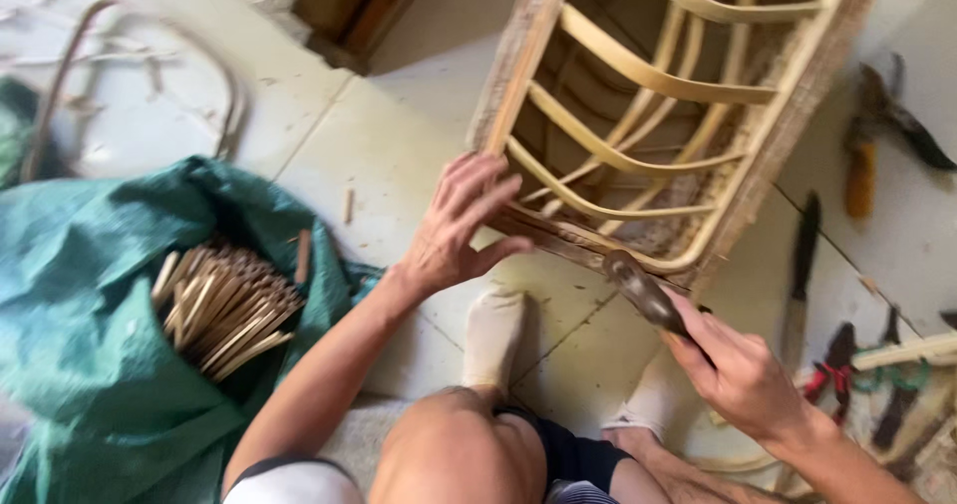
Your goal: The person assembles a rectangular woven basket by inserting curved bamboo strips into a wooden mold. They use a hammer to tap the strips into place, apply glue along the edges, and adjust the strips with pliers. The person works on multiple baskets, moving them between molds.
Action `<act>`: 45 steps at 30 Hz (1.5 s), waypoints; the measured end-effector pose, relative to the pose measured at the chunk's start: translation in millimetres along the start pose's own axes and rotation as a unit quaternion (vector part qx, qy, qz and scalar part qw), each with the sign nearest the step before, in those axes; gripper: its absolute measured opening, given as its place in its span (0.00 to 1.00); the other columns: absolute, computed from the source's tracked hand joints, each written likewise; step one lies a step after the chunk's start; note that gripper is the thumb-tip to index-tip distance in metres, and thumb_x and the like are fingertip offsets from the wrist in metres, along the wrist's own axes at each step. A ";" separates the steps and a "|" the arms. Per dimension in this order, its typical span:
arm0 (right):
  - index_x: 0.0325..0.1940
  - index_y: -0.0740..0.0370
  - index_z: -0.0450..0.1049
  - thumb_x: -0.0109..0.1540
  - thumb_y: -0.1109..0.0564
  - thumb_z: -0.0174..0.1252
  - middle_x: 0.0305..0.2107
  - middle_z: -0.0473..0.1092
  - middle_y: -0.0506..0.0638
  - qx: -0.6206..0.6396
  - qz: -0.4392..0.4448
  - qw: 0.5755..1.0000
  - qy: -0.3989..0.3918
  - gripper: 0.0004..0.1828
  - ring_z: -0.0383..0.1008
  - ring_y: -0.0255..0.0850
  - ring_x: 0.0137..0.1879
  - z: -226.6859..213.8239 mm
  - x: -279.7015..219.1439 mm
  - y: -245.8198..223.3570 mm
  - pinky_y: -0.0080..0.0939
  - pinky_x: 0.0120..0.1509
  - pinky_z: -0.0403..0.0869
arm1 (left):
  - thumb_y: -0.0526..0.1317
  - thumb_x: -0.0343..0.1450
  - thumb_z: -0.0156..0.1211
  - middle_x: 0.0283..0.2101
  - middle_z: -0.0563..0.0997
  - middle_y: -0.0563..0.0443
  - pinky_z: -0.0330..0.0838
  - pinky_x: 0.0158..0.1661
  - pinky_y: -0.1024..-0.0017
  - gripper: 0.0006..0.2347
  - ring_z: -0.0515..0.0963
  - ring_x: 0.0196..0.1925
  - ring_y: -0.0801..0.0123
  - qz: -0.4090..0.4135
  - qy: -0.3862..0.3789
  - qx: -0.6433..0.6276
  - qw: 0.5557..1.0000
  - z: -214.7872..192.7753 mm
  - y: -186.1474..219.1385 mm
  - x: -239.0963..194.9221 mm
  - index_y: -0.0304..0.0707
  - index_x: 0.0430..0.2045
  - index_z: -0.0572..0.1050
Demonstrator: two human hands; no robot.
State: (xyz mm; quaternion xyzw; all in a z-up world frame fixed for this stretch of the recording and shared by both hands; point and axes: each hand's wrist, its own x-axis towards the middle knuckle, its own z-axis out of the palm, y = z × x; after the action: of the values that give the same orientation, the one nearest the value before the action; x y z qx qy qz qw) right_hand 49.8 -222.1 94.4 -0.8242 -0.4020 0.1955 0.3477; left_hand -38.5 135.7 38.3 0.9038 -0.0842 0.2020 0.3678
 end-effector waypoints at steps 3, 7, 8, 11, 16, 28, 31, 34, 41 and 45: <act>0.66 0.66 0.68 0.60 0.60 0.61 0.43 0.77 0.62 0.002 -0.005 1.000 -0.021 0.29 0.81 0.53 0.43 2.5 24.6 -18.8 0.45 0.44 0.78 | 0.43 0.79 0.57 0.67 0.72 0.37 0.65 0.71 0.60 0.18 0.71 0.72 0.55 -0.246 0.196 -0.055 0.948 14.4 -3.6 -10.0 0.35 0.63 0.70; 0.66 0.66 0.68 0.60 0.60 0.61 0.45 0.77 0.63 -0.006 -0.046 0.999 -0.026 0.29 0.81 0.53 0.46 9.8 57.2 -36.9 0.45 0.46 0.79 | 0.45 0.81 0.49 0.49 0.76 0.19 0.61 0.49 0.60 0.20 0.66 0.44 0.54 -0.531 0.263 -0.359 0.721 42.0 -30.0 -18.7 0.24 0.60 0.76; 0.66 0.66 0.68 0.60 0.59 0.62 0.43 0.77 0.63 -0.015 -0.045 0.998 -0.046 0.29 0.82 0.52 0.44 12.8 65.2 -40.2 0.46 0.46 0.79 | 0.47 0.81 0.47 0.52 0.78 0.28 0.67 0.54 0.64 0.21 0.72 0.50 0.58 -0.489 0.291 -0.384 0.727 46.8 -34.1 -22.9 0.25 0.60 0.74; 0.66 0.67 0.68 0.60 0.59 0.61 0.43 0.77 0.65 0.007 -0.097 0.995 -0.029 0.29 0.81 0.55 0.45 23.2 84.1 -50.9 0.47 0.47 0.78 | 0.51 0.81 0.42 0.54 0.80 0.36 0.72 0.59 0.68 0.24 0.79 0.57 0.61 -0.447 0.330 -0.443 0.703 53.9 -42.9 -27.3 0.24 0.59 0.70; 0.68 0.68 0.67 0.66 0.54 0.56 0.42 0.77 0.65 0.013 -0.104 0.992 -0.076 0.27 0.81 0.49 0.35 42.7 126.6 -58.8 0.42 0.34 0.81 | 0.53 0.80 0.38 0.53 0.81 0.35 0.72 0.58 0.67 0.26 0.80 0.55 0.61 -0.454 0.346 -0.464 0.678 52.4 -37.4 -24.5 0.23 0.59 0.69; 0.69 0.69 0.70 0.74 0.51 0.48 0.23 0.72 0.57 -0.048 -0.119 0.991 -0.030 0.24 0.69 0.36 0.22 16.9 188.5 -54.2 0.38 0.25 0.66 | 0.50 0.82 0.41 0.48 0.83 0.38 0.74 0.53 0.70 0.24 0.81 0.50 0.63 -0.453 0.335 -0.361 0.743 58.6 -27.1 -31.5 0.21 0.54 0.74; 0.69 0.66 0.70 0.73 0.52 0.47 0.21 0.71 0.54 -0.058 -0.054 0.994 -0.073 0.23 0.67 0.37 0.17 7.0 212.0 -52.6 0.39 0.19 0.65 | 0.49 0.82 0.43 0.48 0.83 0.41 0.74 0.52 0.71 0.22 0.80 0.50 0.66 -0.437 0.324 -0.372 0.752 50.7 -32.6 -18.2 0.23 0.55 0.74; 0.69 0.67 0.69 0.72 0.53 0.48 0.20 0.72 0.53 -0.061 -0.029 0.995 -0.077 0.24 0.66 0.37 0.15 8.9 217.1 -48.7 0.41 0.16 0.65 | 0.47 0.80 0.46 0.47 0.82 0.40 0.73 0.49 0.69 0.20 0.79 0.46 0.64 -0.464 0.278 -0.348 0.765 38.8 -23.2 -19.4 0.25 0.58 0.73; 0.65 0.66 0.72 0.74 0.52 0.44 0.18 0.68 0.55 -0.002 0.076 0.997 -0.016 0.21 0.64 0.37 0.15 -24.8 240.0 -43.8 0.41 0.17 0.64 | 0.45 0.67 0.65 0.58 0.70 0.20 0.70 0.54 0.53 0.40 0.75 0.54 0.36 -0.299 -0.051 -0.027 0.952 -5.6 -9.1 16.5 0.22 0.68 0.48; 0.70 0.68 0.69 0.79 0.53 0.46 0.24 0.71 0.52 -0.047 -0.062 0.996 0.042 0.20 0.67 0.33 0.22 -40.2 241.2 -26.3 0.36 0.23 0.68 | 0.41 0.68 0.64 0.49 0.75 0.23 0.72 0.52 0.49 0.41 0.76 0.50 0.33 -0.319 -0.045 0.013 0.947 14.2 -16.7 42.2 0.19 0.69 0.43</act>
State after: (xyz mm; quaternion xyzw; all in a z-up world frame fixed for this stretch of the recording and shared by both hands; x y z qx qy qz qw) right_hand 205.0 -34.8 130.7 -0.8208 -0.4460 0.1201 0.3361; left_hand 8.9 137.6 36.6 0.8963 0.1942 0.0342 0.3972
